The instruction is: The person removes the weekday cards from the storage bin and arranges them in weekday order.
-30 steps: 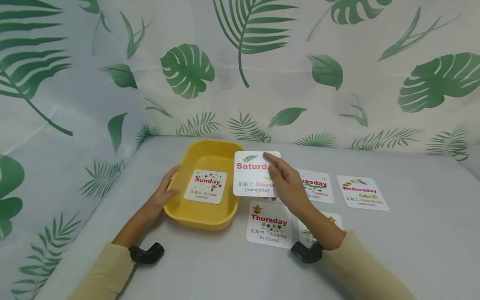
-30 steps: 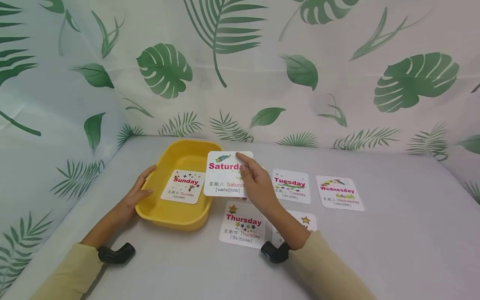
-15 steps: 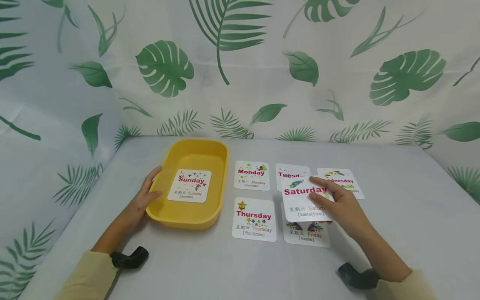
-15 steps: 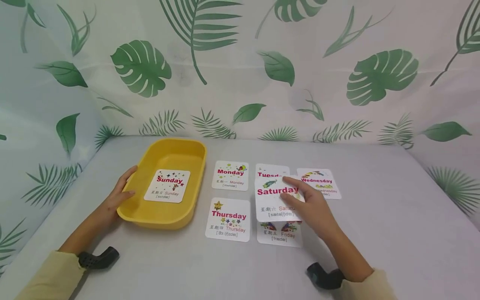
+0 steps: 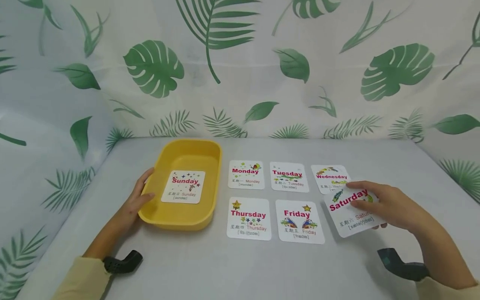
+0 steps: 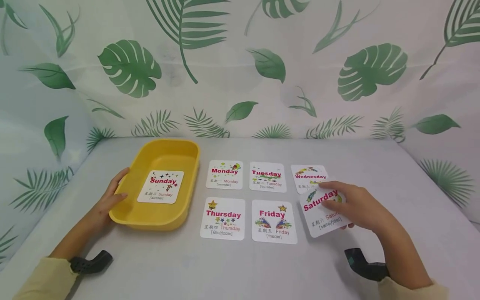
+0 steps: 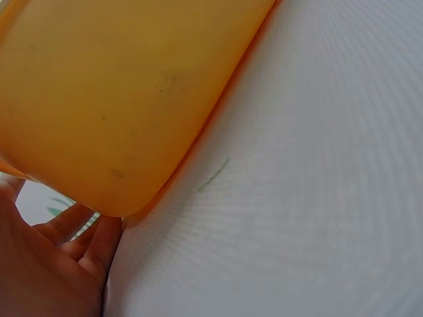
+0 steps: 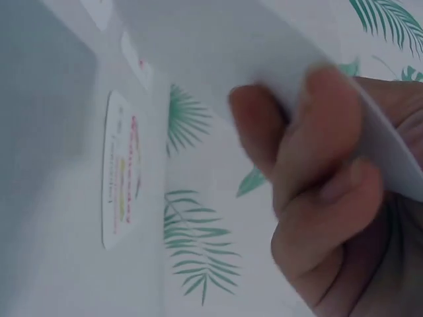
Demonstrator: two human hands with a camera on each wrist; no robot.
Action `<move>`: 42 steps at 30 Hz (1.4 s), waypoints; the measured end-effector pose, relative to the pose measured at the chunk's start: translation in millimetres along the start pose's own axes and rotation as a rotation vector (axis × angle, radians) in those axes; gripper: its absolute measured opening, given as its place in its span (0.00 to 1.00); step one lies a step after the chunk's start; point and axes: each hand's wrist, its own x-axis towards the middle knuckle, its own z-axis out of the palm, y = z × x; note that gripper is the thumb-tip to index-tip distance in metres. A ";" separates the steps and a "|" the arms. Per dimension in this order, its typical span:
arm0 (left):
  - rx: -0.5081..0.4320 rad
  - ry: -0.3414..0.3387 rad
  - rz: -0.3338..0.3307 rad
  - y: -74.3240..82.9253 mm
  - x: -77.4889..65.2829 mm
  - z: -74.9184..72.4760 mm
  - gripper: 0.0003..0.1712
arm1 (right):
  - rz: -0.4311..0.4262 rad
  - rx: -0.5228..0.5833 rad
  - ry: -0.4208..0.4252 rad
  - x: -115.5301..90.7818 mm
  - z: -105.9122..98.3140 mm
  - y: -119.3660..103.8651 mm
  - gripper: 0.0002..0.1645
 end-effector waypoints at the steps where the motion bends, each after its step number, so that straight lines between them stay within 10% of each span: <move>1: -0.001 0.002 -0.001 0.2 -0.7 -0.4 0.36 | 0.003 -0.012 -0.010 0.9 0.0 0.5 0.35; 42: 0.039 0.003 -0.005 0.8 -0.5 -0.3 0.36 | 0.273 -0.245 -0.248 19.5 15.5 29.5 0.46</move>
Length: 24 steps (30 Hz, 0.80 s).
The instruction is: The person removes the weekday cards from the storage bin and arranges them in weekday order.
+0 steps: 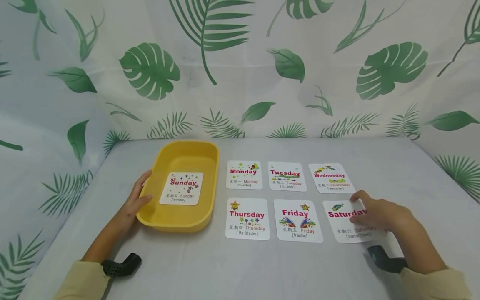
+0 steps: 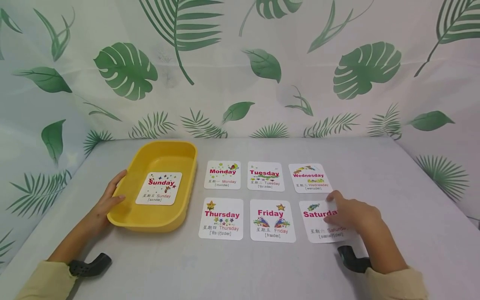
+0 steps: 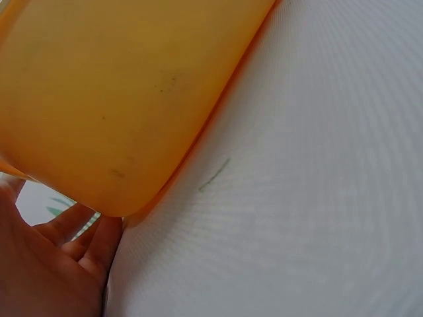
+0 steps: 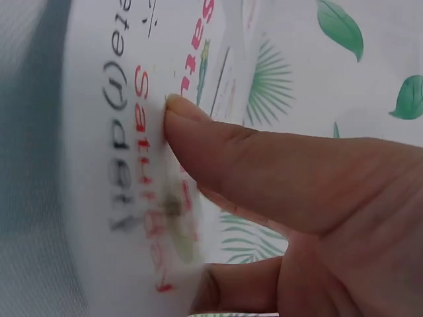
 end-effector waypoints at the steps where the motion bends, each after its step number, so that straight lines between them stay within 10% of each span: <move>1: 0.000 0.000 0.001 -0.3 0.0 -0.1 0.36 | 0.009 -0.001 -0.002 -0.1 0.0 -0.5 0.47; 24: -0.035 0.016 0.009 -3.9 -5.4 -1.0 0.37 | 0.067 -0.107 0.079 3.1 -0.9 -12.3 0.52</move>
